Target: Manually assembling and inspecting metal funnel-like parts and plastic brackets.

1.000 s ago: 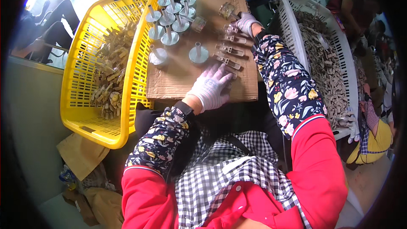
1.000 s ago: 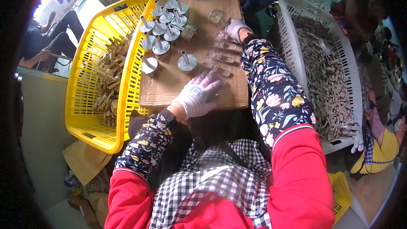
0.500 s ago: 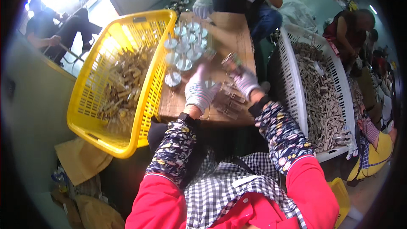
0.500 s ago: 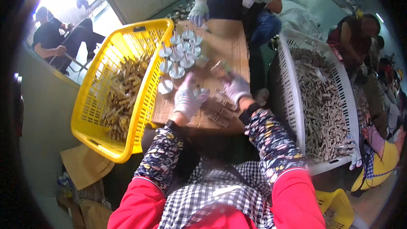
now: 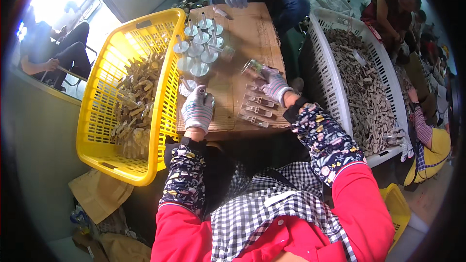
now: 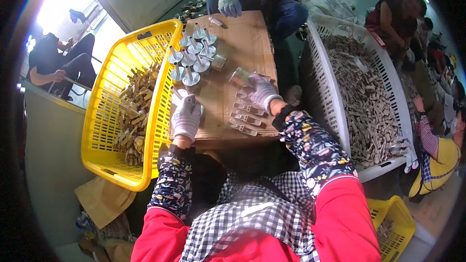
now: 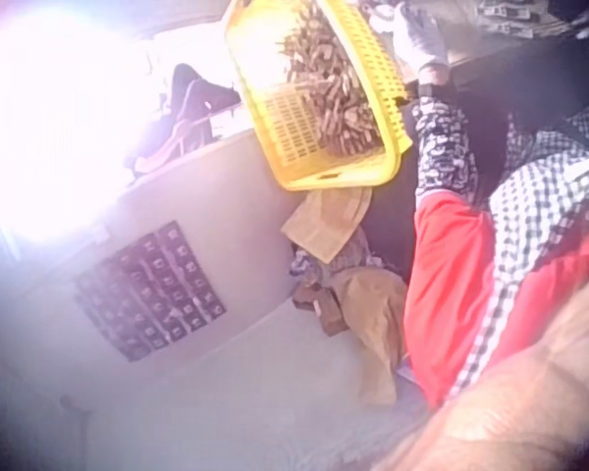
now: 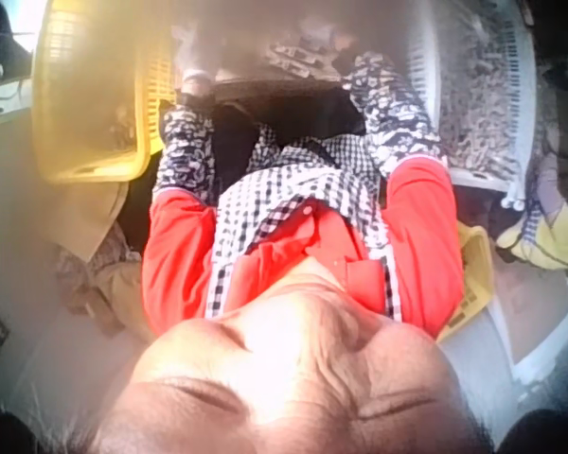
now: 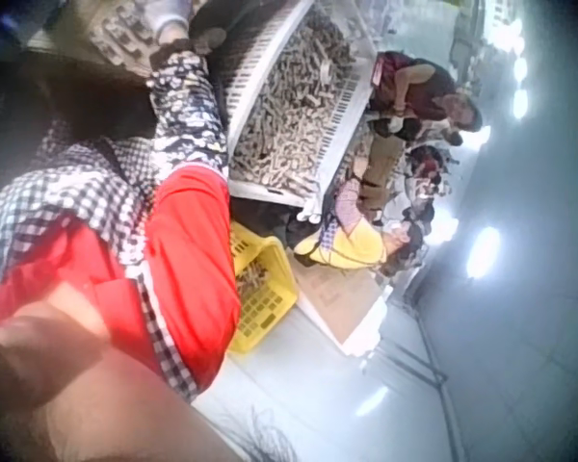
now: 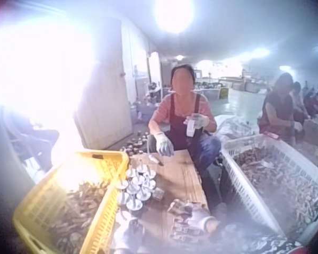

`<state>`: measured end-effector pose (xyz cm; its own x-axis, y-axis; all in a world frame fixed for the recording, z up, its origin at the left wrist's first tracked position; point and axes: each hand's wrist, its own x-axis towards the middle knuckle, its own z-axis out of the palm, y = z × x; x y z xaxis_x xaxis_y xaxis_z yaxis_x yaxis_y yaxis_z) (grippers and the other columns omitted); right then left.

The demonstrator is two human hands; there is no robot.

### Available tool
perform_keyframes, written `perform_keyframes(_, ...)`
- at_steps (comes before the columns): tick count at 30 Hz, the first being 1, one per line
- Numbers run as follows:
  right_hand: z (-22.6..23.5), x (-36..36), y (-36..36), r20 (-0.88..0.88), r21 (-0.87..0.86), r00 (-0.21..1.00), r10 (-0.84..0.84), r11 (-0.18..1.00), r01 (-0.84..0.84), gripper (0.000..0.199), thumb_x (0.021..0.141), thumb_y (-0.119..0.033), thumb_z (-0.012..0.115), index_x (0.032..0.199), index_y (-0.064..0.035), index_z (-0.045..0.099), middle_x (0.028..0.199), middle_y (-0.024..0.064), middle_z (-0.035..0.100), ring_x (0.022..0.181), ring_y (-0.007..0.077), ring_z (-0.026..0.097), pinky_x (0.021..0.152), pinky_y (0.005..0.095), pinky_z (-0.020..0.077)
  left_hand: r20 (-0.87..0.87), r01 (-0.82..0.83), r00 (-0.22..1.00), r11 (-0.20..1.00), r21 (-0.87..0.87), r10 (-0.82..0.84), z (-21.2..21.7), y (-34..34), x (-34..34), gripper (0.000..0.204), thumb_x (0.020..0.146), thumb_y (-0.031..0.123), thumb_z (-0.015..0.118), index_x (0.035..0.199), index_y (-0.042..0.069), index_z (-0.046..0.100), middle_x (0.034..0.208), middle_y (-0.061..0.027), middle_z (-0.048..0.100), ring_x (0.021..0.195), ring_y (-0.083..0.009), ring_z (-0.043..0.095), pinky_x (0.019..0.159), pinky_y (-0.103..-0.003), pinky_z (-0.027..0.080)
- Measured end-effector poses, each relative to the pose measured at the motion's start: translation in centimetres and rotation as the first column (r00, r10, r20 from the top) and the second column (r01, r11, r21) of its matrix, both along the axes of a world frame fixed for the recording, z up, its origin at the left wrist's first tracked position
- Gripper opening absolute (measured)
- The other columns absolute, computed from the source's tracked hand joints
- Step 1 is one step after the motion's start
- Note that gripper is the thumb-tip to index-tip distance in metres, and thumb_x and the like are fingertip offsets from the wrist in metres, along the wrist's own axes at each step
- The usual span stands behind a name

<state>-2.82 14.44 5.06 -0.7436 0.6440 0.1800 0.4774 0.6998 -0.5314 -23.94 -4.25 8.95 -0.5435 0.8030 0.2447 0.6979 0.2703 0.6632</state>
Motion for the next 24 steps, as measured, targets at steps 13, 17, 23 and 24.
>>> perform_keyframes(13, 17.8, -10.3, -3.3, 0.778, -0.027, 0.583, 0.235, 0.939, -0.343, 0.028, 0.078, -0.028, 0.054, 0.098, -0.0149, 0.068, 0.091, 0.0136, 0.066, 0.083, 0.0314, 0.063, 0.073, 0.0419, 0.0499, -0.167, 0.483, 0.869, 0.872, 0.082, -0.466, 4.6, -5.4, 7.3, 0.049, 0.066, 0.014, 0.07, 0.112, 0.006, 0.054, 0.112, -0.016, 0.056, 0.105, -0.0331, 0.053, 0.09, -0.042, 0.042)
perform_keyframes(17, 17.2, -12.5, -2.6, 0.642, 0.011, 0.67, 0.372, 0.87, -0.494, 0.041, 0.076, -0.042, 0.058, 0.089, -0.0046, 0.069, 0.088, 0.0155, 0.066, 0.082, 0.0309, 0.064, 0.072, 0.0406, 0.0504, -0.148, 0.542, 0.82, 0.833, -0.113, -0.553, 4.1, -3.4, 9.8, 0.061, 0.062, 0.025, 0.073, 0.116, 0.007, 0.052, 0.127, -0.0138, 0.046, 0.122, -0.0327, 0.04, 0.101, -0.046, 0.031)
perform_keyframes(23, 13.9, -14.3, 3.5, 0.547, 0.081, 0.837, -0.028, 0.996, -0.019, 0.058, 0.063, -0.048, 0.07, 0.098, -0.0026, 0.065, 0.098, 0.0209, 0.063, 0.094, 0.0318, 0.062, 0.08, 0.0392, 0.0495, -0.148, 0.578, 0.782, 0.793, -0.191, -0.606, 3.3, -2.8, 8.9, 0.067, 0.067, 0.031, 0.071, 0.124, 0.006, 0.046, 0.133, -0.0142, 0.043, 0.125, -0.0331, 0.037, 0.105, -0.046, 0.027)
perform_keyframes(24, 12.2, -14.7, 3.4, 0.555, 0.147, 0.829, -0.061, 0.989, -0.026, 0.06, 0.063, -0.047, 0.07, 0.102, -0.003, 0.063, 0.103, 0.021, 0.062, 0.098, 0.0319, 0.06, 0.083, 0.0392, 0.0488, -0.129, 0.573, 0.788, 0.794, -0.203, -0.602, 3.4, -2.8, 8.9, 0.067, 0.067, 0.031, 0.071, 0.124, 0.006, 0.046, 0.133, -0.0142, 0.043, 0.125, -0.0331, 0.037, 0.105, -0.046, 0.027)
